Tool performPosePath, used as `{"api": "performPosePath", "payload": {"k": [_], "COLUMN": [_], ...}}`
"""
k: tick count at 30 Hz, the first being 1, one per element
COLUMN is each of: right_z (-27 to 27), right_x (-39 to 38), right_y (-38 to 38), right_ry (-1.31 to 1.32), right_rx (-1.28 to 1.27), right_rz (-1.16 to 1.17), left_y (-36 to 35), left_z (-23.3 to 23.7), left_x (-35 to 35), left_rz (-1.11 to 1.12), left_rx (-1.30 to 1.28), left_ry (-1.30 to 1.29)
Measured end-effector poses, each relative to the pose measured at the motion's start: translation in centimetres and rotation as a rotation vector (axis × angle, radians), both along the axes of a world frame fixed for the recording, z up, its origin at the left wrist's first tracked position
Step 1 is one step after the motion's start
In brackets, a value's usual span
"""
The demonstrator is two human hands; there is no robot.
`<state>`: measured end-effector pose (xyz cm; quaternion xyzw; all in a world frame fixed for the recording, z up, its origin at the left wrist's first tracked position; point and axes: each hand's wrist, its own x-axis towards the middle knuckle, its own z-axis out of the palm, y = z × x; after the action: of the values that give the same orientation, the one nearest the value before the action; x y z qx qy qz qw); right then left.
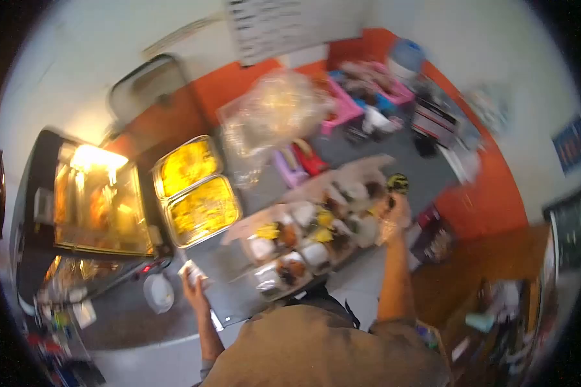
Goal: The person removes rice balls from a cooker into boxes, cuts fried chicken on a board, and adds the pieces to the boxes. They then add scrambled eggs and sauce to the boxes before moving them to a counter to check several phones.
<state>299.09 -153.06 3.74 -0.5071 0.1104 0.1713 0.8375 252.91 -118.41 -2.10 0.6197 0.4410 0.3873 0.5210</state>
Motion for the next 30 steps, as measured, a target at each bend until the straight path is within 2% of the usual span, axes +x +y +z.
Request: {"api": "performPosePath", "payload": {"k": [1,2,4,5,6,7,8,10,11,12,14,15,17,18,19,20,21,23,24,25,27,28,30], "right_z": [6.0,8.0,10.3,10.2,9.8,8.7,5.7,-0.4,1.0,-2.0,-2.5,-3.1,-5.7,-7.1,-8.6,-8.6,-8.6,-6.1,-7.9,-12.0,-7.3,-7.1,-8.6], "right_x": [-2.4,-3.3,-4.5,-5.4,-6.3,-6.4,-6.7,-7.3,-8.3,-8.1,-9.3,-9.9,-9.6,-9.3,-8.8,-9.3,-9.7,-10.7,-10.4,-9.2,-10.1,-9.8,-8.6], "right_y": [4.7,8.9,16.2,20.8,25.9,30.9,35.8,45.6,49.7,53.7,60.0,61.5,65.4,67.0,67.9,68.1,68.4,68.2,68.4,68.9,67.6,67.2,67.0], "right_ry": [0.018,0.023,-0.003,-0.217,-0.442,-0.536,-0.653,-0.905,-1.231,-1.296,-1.09,-1.275,-1.355,-1.347,-1.592,-1.836,-1.643,-1.509,-1.543,-1.609,-1.494,-1.35,-1.085], "right_rx": [0.131,0.153,0.112,-0.095,-0.304,-0.455,-0.504,-0.581,-1.122,-1.288,-1.49,-1.511,-1.522,-1.518,-1.576,-1.625,-1.644,-1.631,-1.632,-1.59,-1.618,-1.564,-1.446], "right_rz": [0.086,0.155,0.494,0.6,0.681,0.772,0.855,0.989,1.0,1.104,1.226,1.185,1.136,1.133,1.078,1.017,1.123,1.375,1.302,1.116,1.252,1.192,1.1], "left_y": [0.3,1.0,1.5,2.4,2.5,2.9,3.6,5.0,5.6,6.4,8.1,9.1,10.6,10.8,10.7,10.8,11.0,11.3,11.0,11.0,11.0,11.0,10.8], "left_z": [-0.7,-1.1,-1.9,-3.9,-2.1,-3.0,-6.1,-7.3,-8.6,-8.8,-8.7,-8.6,-8.3,-8.4,-10.5,-8.5,-6.5,-6.9,-7.2,-7.4,-8.3,-9.1,-8.8], "left_x": [-0.7,-0.9,-0.1,-0.2,1.0,1.7,2.0,3.3,4.0,4.6,5.9,6.4,6.4,6.6,6.7,6.4,6.3,6.5,6.4,6.6,6.5,6.3,5.5], "left_rz": [0.02,-0.004,0.008,-0.062,-0.076,-0.064,-0.064,-0.1,-0.098,-0.091,-0.11,-0.126,-0.191,-0.157,-0.144,-0.156,-0.168,-0.156,-0.139,-0.148,-0.129,-0.153,-0.209], "left_rx": [-0.147,-0.115,-0.294,-0.254,-0.405,-0.523,-0.611,-0.732,-0.788,-0.785,-0.925,-0.997,-0.976,-1.02,-1.101,-1.074,-1.05,-1.079,-1.094,-1.119,-1.121,-1.116,-0.937], "left_ry": [-0.036,-0.006,0.05,0.147,0.131,0.033,-0.035,-0.128,-0.212,-0.219,-0.319,-0.355,-0.167,-0.306,-0.455,-0.419,-0.383,-0.405,-0.447,-0.434,-0.463,-0.432,-0.409]}}
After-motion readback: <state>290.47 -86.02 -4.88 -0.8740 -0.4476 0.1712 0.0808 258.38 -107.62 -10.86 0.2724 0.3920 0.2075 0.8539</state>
